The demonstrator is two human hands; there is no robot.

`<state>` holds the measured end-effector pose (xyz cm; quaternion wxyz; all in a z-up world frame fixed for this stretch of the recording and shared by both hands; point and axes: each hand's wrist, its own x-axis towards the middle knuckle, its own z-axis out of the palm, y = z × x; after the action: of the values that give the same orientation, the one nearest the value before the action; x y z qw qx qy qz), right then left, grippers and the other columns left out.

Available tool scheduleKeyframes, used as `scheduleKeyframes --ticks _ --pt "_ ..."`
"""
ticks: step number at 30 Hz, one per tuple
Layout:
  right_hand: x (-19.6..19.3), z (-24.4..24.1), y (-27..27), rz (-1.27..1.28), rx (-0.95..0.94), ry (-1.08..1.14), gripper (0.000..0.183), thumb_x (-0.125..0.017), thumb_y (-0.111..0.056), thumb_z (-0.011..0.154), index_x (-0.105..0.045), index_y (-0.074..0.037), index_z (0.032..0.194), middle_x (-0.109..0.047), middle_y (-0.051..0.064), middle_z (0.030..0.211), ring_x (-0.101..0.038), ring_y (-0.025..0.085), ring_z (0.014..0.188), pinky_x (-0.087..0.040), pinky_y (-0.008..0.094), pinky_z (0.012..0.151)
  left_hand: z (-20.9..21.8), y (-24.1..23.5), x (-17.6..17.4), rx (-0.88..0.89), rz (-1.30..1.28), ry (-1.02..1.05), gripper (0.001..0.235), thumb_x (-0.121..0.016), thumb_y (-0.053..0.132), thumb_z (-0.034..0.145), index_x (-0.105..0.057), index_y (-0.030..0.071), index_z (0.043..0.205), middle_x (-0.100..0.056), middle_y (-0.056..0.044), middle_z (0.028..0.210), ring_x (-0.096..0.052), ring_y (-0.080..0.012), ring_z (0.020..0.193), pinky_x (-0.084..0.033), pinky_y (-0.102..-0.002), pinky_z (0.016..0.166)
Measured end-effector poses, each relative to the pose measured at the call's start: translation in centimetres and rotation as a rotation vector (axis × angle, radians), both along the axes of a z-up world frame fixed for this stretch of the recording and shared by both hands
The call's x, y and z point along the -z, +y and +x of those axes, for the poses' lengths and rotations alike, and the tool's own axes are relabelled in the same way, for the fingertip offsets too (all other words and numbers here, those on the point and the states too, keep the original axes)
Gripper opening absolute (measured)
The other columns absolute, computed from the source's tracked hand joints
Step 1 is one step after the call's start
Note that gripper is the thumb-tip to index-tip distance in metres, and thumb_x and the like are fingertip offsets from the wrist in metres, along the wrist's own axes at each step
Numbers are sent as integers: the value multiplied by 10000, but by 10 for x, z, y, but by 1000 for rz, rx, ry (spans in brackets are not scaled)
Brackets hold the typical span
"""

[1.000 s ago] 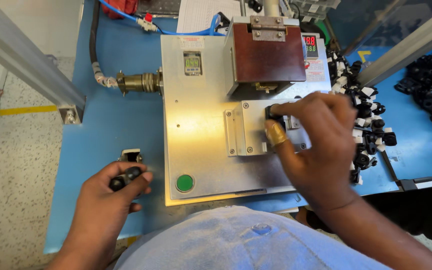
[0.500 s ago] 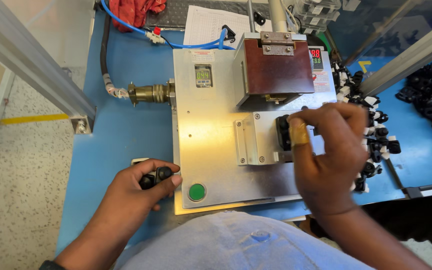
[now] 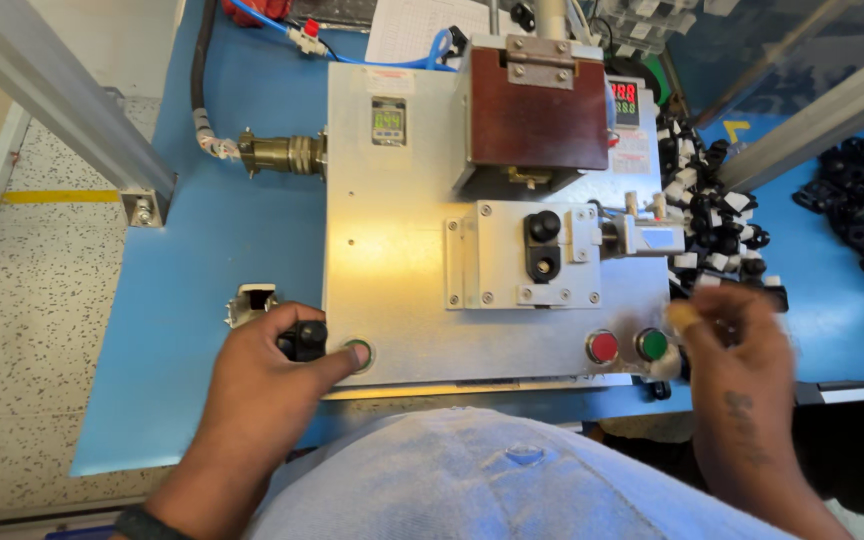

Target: The person repeatedly places small black plastic components into a press machine, presses a green button to activate the press, and removes the processed parts. The cycle is repeated continuously with components from a pile on the table.

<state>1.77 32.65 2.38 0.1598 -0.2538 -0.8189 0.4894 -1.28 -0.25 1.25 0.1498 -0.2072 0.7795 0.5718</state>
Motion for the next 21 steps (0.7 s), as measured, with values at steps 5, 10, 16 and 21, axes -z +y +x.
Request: scheduleKeyframes --ticks 5,10,16,21 --pt "20 8 33 -274 -135 -260 343 -675 -171 891 -660 23 1173 -734 120 1016 -657 164 923 -502 312 850 -1 -6 -2 50 -31 -103 267 -885 213 744 -757 43 905 -725 -60 745 -610 -149 671 -478 -302 665" --pt "0 -9 55 -137 -326 -498 355 -717 -203 863 -687 -6 1157 -758 131 963 -646 177 860 -492 323 811 -1 -2 1 38 -119 -61 273 -884 208 752 -737 20 887 -663 -60 718 -559 -163 661 -451 -328 639" --pt "3 -27 71 -154 -512 -552 412 -752 -218 827 -658 39 1135 -759 129 882 -685 196 778 -563 338 756 -2 -1 4 -1 -196 -129 262 -875 207 746 -739 29 882 -629 -60 715 -506 -179 673 -417 -340 640" --pt "24 -37 96 -257 -762 -370 407 -772 -133 799 -655 20 1157 -761 108 893 -684 170 781 -566 323 722 2 8 -1 -35 -311 -83 293 -887 203 765 -723 49 952 -668 -69 764 -531 -178 687 -434 -346 642"
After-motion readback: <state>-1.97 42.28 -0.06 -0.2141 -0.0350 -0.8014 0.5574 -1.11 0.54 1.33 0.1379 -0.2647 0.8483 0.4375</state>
